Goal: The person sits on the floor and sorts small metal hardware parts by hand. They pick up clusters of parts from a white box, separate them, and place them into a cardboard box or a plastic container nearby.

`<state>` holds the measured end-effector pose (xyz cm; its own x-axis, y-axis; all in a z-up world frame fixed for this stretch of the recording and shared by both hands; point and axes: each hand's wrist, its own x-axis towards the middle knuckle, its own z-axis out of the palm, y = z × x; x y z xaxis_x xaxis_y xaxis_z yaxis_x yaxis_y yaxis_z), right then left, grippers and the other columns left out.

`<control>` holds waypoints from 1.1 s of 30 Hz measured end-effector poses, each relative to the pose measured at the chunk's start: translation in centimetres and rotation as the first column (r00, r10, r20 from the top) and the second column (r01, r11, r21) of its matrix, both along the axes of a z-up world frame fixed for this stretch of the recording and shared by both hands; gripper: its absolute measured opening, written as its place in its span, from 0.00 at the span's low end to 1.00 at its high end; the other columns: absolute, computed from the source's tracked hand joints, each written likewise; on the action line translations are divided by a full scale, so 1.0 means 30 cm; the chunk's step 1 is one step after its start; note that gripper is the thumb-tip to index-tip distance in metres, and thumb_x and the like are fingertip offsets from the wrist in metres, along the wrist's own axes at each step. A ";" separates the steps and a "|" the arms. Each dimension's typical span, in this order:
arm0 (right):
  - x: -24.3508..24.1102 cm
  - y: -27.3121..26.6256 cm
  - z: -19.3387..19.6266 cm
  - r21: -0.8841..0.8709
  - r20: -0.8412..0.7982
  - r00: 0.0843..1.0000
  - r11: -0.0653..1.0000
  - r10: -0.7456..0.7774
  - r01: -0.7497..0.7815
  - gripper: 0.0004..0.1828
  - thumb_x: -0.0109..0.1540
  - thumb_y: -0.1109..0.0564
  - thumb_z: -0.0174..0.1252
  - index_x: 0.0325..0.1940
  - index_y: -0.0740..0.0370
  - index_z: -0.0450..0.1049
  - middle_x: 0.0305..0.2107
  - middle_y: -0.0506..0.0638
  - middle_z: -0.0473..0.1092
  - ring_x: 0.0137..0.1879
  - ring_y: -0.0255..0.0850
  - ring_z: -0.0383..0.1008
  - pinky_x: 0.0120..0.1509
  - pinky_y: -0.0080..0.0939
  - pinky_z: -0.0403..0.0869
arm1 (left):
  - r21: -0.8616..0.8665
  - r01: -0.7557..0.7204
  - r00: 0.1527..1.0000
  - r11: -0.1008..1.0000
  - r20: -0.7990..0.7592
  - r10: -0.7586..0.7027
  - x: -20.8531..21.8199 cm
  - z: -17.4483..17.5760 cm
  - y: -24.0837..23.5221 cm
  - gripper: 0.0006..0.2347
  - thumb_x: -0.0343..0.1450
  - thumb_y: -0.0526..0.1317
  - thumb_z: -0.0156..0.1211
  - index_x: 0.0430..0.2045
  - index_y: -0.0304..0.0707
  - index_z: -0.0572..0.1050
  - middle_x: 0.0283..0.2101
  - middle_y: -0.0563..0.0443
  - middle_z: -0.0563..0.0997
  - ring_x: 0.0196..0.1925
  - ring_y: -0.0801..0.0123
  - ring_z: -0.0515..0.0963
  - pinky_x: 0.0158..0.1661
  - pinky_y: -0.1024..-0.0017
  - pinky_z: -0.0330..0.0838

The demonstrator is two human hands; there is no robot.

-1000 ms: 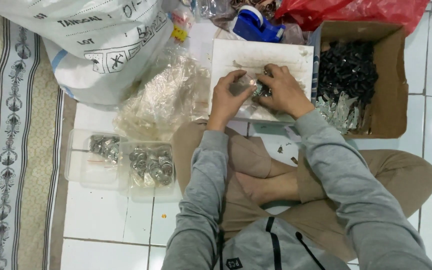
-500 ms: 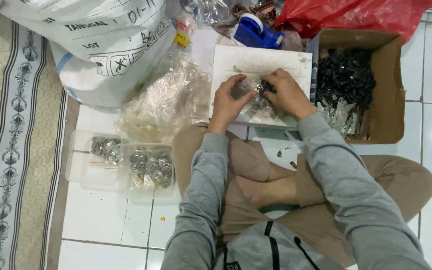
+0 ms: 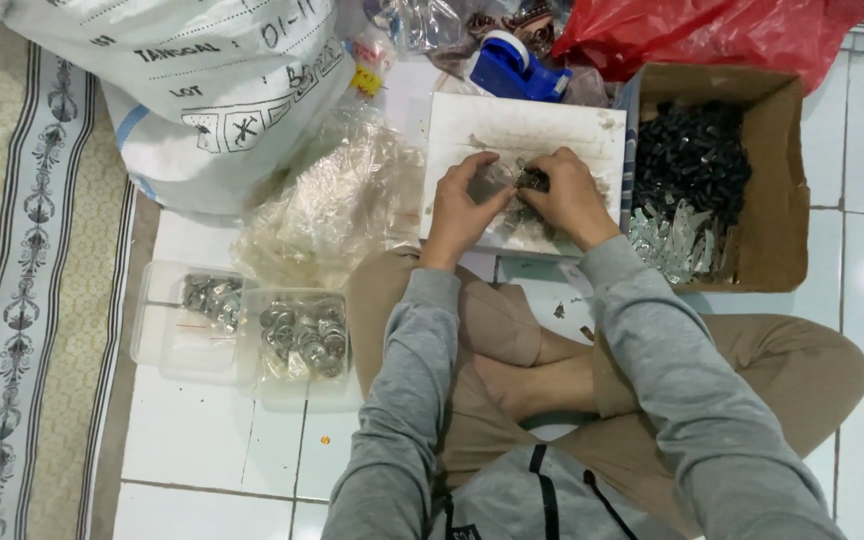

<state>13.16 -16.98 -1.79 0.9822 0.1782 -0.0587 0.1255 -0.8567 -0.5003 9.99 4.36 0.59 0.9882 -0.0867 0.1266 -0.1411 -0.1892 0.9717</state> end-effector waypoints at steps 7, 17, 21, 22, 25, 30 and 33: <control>-0.013 0.000 0.032 -0.005 0.034 0.998 0.999 0.048 -0.048 0.16 0.59 0.55 0.68 0.51 0.60 0.80 0.40 0.61 0.70 0.51 0.66 0.76 0.50 0.60 0.77 | 0.036 -0.010 0.998 0.999 0.062 0.008 0.001 0.000 -0.006 0.22 0.63 0.39 0.75 0.52 0.40 0.77 0.48 0.39 0.82 0.57 0.45 0.78 0.63 0.48 0.66; -0.002 -0.010 0.046 0.024 0.029 0.997 0.997 0.066 -0.067 0.11 0.59 0.56 0.68 0.44 0.61 0.80 0.36 0.63 0.72 0.47 0.68 0.77 0.49 0.61 0.76 | 0.075 -0.029 0.994 0.997 0.103 0.021 0.010 -0.047 -0.016 0.23 0.61 0.40 0.75 0.51 0.41 0.77 0.46 0.42 0.83 0.56 0.47 0.79 0.65 0.48 0.61; 0.005 -0.026 0.031 0.089 -0.043 0.999 0.996 0.013 -0.009 0.11 0.59 0.56 0.68 0.43 0.63 0.80 0.34 0.64 0.74 0.46 0.65 0.78 0.48 0.59 0.76 | 0.074 -0.030 0.994 0.997 0.111 0.022 0.008 -0.053 -0.019 0.23 0.61 0.41 0.75 0.51 0.43 0.78 0.45 0.43 0.83 0.56 0.49 0.78 0.68 0.48 0.55; -0.001 -0.031 0.045 0.088 -0.042 0.999 0.996 0.016 -0.012 0.11 0.59 0.56 0.68 0.43 0.63 0.80 0.34 0.64 0.74 0.46 0.65 0.78 0.48 0.59 0.76 | 0.073 -0.033 0.993 0.997 0.113 0.025 0.009 -0.056 -0.020 0.23 0.61 0.41 0.75 0.51 0.43 0.78 0.45 0.43 0.83 0.56 0.49 0.78 0.68 0.48 0.55; -0.010 -0.042 0.093 0.234 -0.111 0.994 0.971 -0.011 0.037 0.13 0.61 0.55 0.66 0.45 0.67 0.79 0.34 0.66 0.76 0.45 0.59 0.79 0.47 0.55 0.74 | 0.102 -0.051 0.991 0.993 0.130 0.037 0.009 -0.066 -0.020 0.23 0.61 0.41 0.75 0.52 0.44 0.78 0.45 0.46 0.83 0.57 0.53 0.77 0.70 0.49 0.50; 0.012 -0.055 0.203 0.387 -0.264 0.964 0.919 0.033 0.075 0.10 0.62 0.60 0.65 0.44 0.70 0.78 0.28 0.56 0.74 0.33 0.42 0.74 0.38 0.42 0.72 | 0.113 -0.030 0.992 0.993 0.123 0.016 0.015 -0.083 -0.026 0.23 0.63 0.43 0.75 0.53 0.47 0.77 0.47 0.48 0.83 0.58 0.56 0.74 0.70 0.48 0.45; 0.023 -0.037 0.316 0.270 -0.330 0.938 0.963 0.104 -0.011 0.14 0.61 0.60 0.65 0.45 0.76 0.78 0.31 0.64 0.75 0.36 0.49 0.74 0.40 0.51 0.73 | 0.115 -0.026 0.992 0.993 0.129 0.011 0.015 -0.087 -0.023 0.23 0.63 0.42 0.75 0.53 0.46 0.77 0.48 0.47 0.83 0.58 0.56 0.74 0.70 0.47 0.44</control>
<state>13.84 -18.08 7.70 0.8994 0.2879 -0.3288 -0.0454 -0.6866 -0.7256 10.44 3.68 -2.01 0.9661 -0.0897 0.2420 -0.2579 -0.3038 0.9172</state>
